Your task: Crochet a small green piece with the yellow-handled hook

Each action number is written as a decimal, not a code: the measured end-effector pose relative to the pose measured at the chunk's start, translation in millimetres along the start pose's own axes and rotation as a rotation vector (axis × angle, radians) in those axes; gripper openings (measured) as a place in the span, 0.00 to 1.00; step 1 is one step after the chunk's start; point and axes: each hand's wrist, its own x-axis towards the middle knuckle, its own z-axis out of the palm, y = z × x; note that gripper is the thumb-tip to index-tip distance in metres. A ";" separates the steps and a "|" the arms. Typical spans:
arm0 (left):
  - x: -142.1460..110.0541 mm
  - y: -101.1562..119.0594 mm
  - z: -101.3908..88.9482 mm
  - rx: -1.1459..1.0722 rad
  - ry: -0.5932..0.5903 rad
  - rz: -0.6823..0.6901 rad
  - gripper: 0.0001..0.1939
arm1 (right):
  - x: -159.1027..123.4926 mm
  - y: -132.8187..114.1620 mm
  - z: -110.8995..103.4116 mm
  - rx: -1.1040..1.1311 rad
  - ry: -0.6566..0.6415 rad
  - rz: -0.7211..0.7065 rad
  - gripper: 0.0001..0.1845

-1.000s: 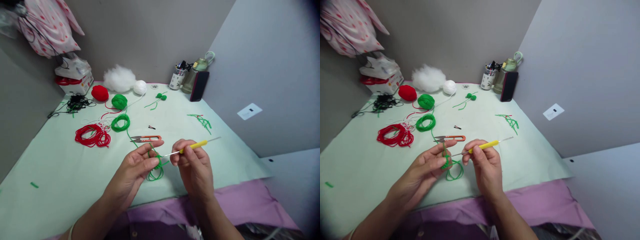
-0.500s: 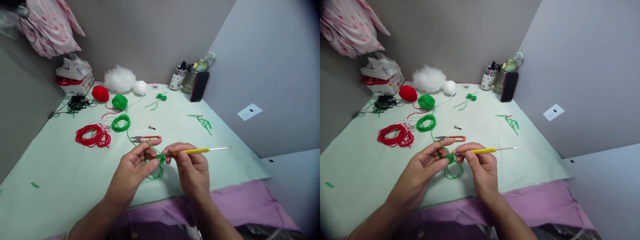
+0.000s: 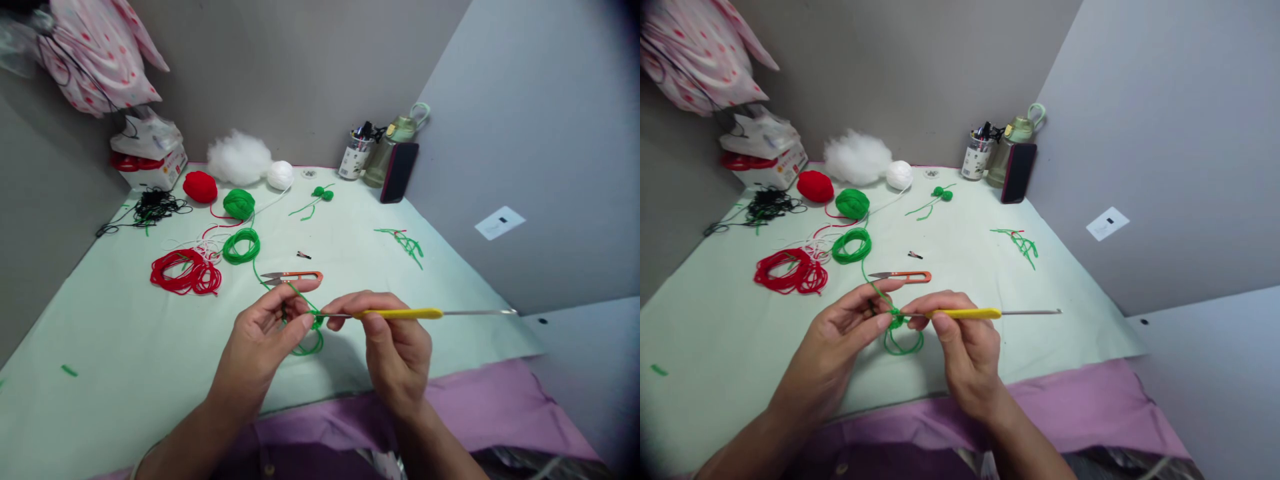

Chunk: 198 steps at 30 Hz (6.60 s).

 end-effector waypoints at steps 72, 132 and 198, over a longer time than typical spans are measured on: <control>1.5 2.2 4.7 -0.116 -0.014 -0.106 0.15 | 9.6 6.1 1.5 0.213 0.065 0.155 0.12; 11.9 -0.3 1.0 -0.330 -0.074 -0.250 0.16 | 9.5 7.9 -0.7 0.210 0.149 0.106 0.08; 9.3 -1.1 13.2 -0.365 -0.049 -0.249 0.20 | -2.5 2.0 4.5 -0.510 -0.011 -0.304 0.20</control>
